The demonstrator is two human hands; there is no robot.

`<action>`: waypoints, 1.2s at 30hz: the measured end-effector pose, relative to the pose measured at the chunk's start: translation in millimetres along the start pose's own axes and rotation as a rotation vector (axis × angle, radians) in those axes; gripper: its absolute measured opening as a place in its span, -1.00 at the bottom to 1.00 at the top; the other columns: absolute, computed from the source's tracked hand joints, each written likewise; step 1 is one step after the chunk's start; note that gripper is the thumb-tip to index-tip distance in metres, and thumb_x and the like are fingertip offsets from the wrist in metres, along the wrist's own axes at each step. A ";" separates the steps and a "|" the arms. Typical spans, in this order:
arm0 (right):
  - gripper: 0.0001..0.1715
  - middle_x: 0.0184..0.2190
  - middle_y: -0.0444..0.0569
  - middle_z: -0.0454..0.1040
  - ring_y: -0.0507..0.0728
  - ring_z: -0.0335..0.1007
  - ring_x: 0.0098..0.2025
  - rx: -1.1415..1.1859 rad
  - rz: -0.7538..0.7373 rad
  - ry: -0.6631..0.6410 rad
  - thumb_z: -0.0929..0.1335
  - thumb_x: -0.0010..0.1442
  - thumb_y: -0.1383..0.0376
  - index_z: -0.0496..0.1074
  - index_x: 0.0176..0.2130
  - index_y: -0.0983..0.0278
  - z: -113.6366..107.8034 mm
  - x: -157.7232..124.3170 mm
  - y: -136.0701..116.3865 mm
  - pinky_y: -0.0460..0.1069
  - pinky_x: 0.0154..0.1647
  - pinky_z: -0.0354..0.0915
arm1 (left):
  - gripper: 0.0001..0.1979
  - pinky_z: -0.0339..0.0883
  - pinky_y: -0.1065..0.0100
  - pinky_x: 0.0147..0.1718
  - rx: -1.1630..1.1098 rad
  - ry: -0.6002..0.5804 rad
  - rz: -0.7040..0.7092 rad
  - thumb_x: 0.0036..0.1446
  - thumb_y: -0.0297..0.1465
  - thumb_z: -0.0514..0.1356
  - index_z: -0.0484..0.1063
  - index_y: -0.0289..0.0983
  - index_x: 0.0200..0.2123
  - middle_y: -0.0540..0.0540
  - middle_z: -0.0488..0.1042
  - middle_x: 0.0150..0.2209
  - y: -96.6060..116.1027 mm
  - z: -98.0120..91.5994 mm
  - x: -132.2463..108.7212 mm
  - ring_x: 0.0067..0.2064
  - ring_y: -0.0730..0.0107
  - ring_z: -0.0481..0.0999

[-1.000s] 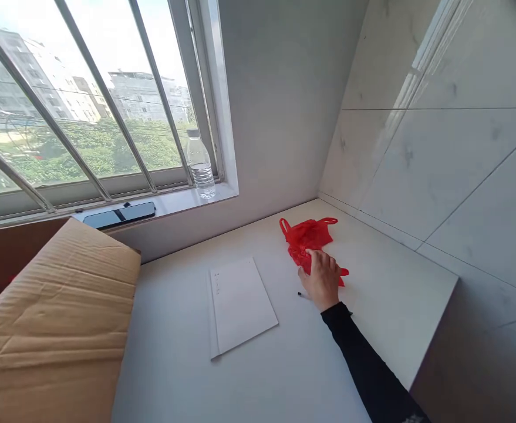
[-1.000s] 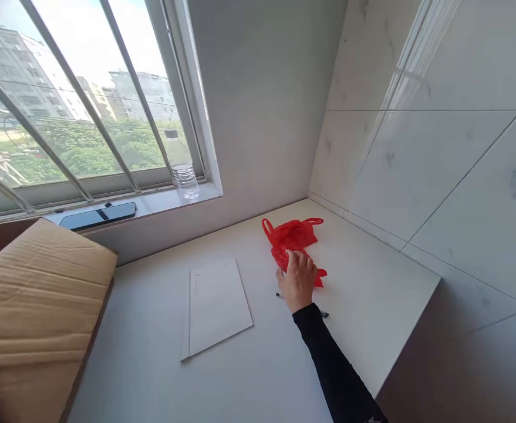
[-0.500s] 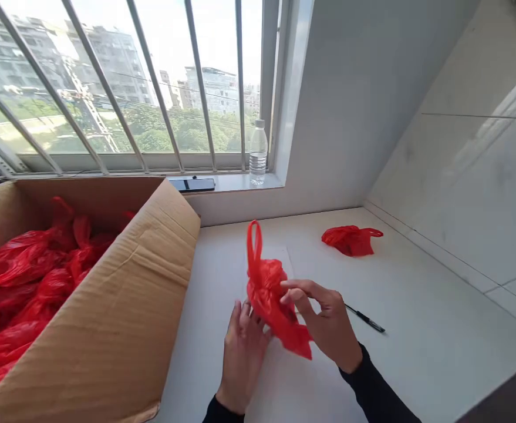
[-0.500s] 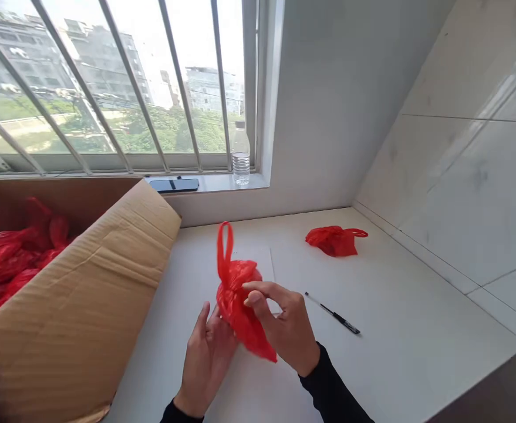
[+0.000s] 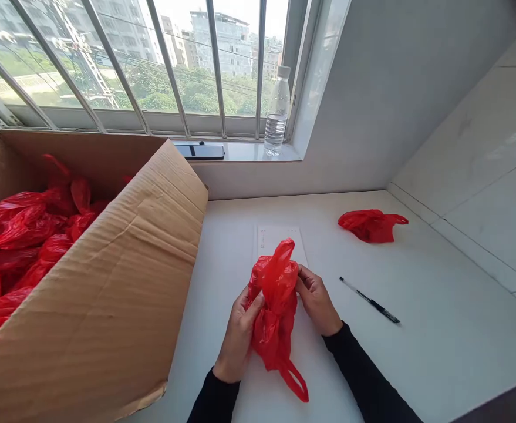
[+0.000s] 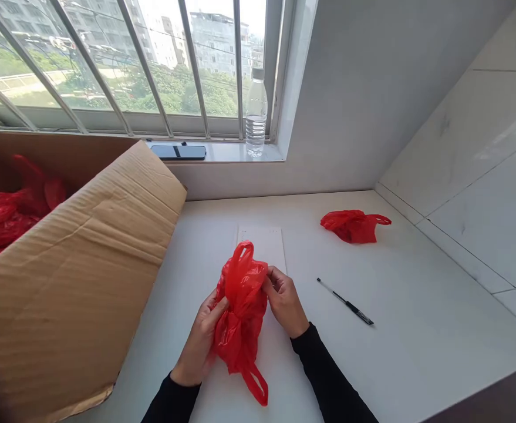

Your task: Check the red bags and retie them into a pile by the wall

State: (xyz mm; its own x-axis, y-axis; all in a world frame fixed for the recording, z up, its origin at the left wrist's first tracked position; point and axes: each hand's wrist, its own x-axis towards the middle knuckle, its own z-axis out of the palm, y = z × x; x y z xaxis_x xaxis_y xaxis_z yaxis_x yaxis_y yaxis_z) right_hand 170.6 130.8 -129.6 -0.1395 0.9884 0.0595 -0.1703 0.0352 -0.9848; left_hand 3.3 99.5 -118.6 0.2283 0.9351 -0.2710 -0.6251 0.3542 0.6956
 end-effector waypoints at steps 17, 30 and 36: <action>-0.74 -0.27 -0.14 0.39 0.09 0.32 -0.25 -0.018 0.026 -0.015 0.37 0.37 0.03 0.40 -0.15 0.15 -7.3 -4.7 -3.5 -0.02 -0.21 0.31 | -0.73 0.46 0.32 -0.14 0.234 0.121 0.163 0.24 -0.28 0.34 0.50 -0.16 -0.01 -0.06 0.60 -0.11 -1.6 0.7 -4.7 -0.09 0.24 0.59; -0.59 -0.02 -0.02 0.49 0.17 0.42 -0.02 -0.013 0.073 -0.152 0.28 0.43 -0.01 0.39 0.13 0.12 -9.4 -7.9 -9.9 0.07 -0.01 0.37 | -0.49 0.47 0.33 -0.10 0.111 0.163 0.172 0.24 -0.22 0.32 0.37 -0.10 0.22 -0.09 0.57 0.03 1.4 -2.9 -3.2 -0.05 0.25 0.60; -0.70 -0.16 -0.04 0.53 0.13 0.42 -0.18 -0.005 0.081 -0.134 0.40 0.35 0.06 0.49 -0.06 0.20 -7.8 -6.4 -2.3 0.02 -0.14 0.35 | -0.54 0.49 0.32 -0.14 0.080 0.145 0.126 0.20 -0.24 0.33 0.44 -0.15 0.16 -0.09 0.61 -0.08 -0.1 -2.3 -3.0 -0.13 0.25 0.62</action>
State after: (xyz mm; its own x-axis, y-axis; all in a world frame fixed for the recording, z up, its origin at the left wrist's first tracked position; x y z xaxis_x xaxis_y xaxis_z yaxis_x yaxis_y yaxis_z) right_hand 179.6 125.5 -129.0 -0.2812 0.9596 0.0006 -0.1483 -0.0429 -0.9880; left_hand 0.9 96.6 -119.4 0.0389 0.9627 -0.2677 -0.5793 0.2400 0.7790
